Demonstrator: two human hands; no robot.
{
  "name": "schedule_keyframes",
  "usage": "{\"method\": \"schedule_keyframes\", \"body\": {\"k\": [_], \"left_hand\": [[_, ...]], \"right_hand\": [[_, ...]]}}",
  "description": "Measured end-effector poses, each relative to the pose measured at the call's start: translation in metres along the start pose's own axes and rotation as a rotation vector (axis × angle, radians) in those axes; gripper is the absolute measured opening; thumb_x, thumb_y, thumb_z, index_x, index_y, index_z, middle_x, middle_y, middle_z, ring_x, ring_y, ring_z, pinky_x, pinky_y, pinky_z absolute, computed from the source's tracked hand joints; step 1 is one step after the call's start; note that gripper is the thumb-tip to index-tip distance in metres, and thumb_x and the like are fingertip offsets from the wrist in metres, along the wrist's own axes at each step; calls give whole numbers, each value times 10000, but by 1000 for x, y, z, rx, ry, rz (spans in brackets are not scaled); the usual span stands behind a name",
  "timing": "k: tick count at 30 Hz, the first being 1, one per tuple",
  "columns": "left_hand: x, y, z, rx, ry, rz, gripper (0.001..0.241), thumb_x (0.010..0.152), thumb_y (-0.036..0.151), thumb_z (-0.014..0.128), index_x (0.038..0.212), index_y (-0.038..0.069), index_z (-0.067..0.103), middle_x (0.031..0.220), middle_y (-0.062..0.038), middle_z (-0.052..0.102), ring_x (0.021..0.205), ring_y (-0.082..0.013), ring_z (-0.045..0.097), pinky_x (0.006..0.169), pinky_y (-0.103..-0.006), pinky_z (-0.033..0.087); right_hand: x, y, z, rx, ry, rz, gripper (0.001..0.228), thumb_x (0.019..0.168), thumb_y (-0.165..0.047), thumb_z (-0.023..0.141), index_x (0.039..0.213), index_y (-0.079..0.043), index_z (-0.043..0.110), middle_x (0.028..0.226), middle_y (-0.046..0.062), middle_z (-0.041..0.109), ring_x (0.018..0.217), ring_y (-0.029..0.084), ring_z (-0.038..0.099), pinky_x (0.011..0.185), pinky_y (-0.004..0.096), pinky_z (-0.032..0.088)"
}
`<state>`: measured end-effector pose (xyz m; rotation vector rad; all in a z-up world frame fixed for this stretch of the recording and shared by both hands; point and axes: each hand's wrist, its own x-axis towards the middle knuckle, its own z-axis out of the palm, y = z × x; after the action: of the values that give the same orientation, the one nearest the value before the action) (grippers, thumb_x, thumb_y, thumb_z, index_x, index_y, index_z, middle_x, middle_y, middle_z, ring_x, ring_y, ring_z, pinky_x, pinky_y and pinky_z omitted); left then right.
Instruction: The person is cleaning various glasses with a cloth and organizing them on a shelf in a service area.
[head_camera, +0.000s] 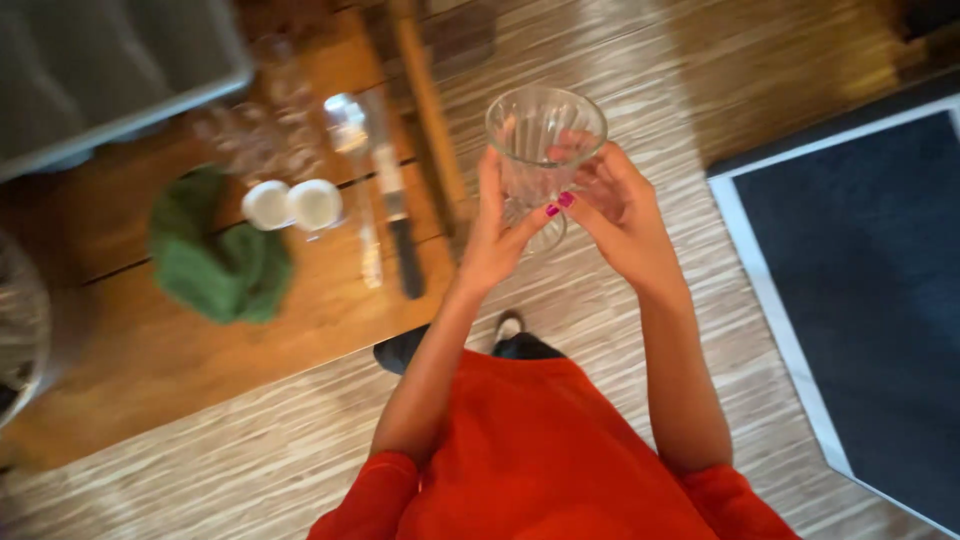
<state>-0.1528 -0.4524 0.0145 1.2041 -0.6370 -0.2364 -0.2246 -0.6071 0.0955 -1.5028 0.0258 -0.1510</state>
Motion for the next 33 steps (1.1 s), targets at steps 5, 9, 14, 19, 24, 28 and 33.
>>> {"method": "schedule_keyframes", "body": {"k": [5, 9, 14, 19, 24, 28, 33], "left_hand": [[42, -29, 77, 70, -39, -40, 977, 933, -47, 754, 1666, 72, 118, 1675, -96, 290, 1496, -243, 435, 1235, -397, 424], [88, -52, 114, 70, -67, -94, 1000, 883, -36, 774, 1645, 68, 134, 1627, -107, 329, 1384, -250, 550, 1166, -390, 469], [158, -97, 152, -54, -69, -132, 1008, 886, -107, 737, 1662, 116, 132, 1539, -127, 442, 1329, -248, 574, 1083, -414, 556], [275, -149, 188, -198, -23, -137, 917, 867, -156, 641, 1591, 133, 158, 1575, -66, 376, 1330, -241, 602, 986, -437, 644], [411, -193, 214, 2, 9, -171, 792, 924, -132, 699, 1565, 93, 292, 1311, -128, 662, 1214, -242, 678, 990, -412, 652], [498, -211, 230, 60, 23, -89, 815, 873, -110, 787, 1524, 76, 333, 1326, -136, 632, 1229, -241, 651, 1018, -392, 585], [610, -242, 228, 112, 78, -158, 867, 858, -4, 850, 1526, 62, 301, 1202, -91, 667, 1123, -189, 684, 964, -334, 589]], "right_hand": [[-4, -18, -84, 26, 64, -4, 630, 980, -34, 717, 1545, -40, 439, 1443, 95, 589, 1287, 163, 588, 1057, 323, 509], [16, -16, -137, -152, 133, -15, 709, 933, -82, 775, 1549, -36, 428, 1419, 103, 609, 1251, 167, 628, 997, 320, 532], [73, 3, -204, -337, 221, 22, 706, 872, -136, 825, 1483, -38, 485, 1378, 101, 637, 1199, 161, 653, 931, 323, 566], [166, 16, -293, -514, 259, 42, 721, 857, -170, 845, 1482, -56, 505, 1273, 84, 705, 1166, 176, 680, 952, 357, 548], [282, -4, -380, -563, 207, 1, 742, 832, -148, 838, 1483, -51, 496, 1312, 104, 659, 1207, 215, 647, 965, 388, 509], [360, 0, -443, -568, 223, -27, 731, 848, -144, 850, 1484, -46, 503, 1344, 108, 653, 1256, 215, 638, 1008, 381, 500], [469, 4, -509, -464, 87, -90, 724, 815, -103, 839, 1460, -15, 521, 1419, 137, 624, 1335, 230, 592, 1116, 376, 477]]}}
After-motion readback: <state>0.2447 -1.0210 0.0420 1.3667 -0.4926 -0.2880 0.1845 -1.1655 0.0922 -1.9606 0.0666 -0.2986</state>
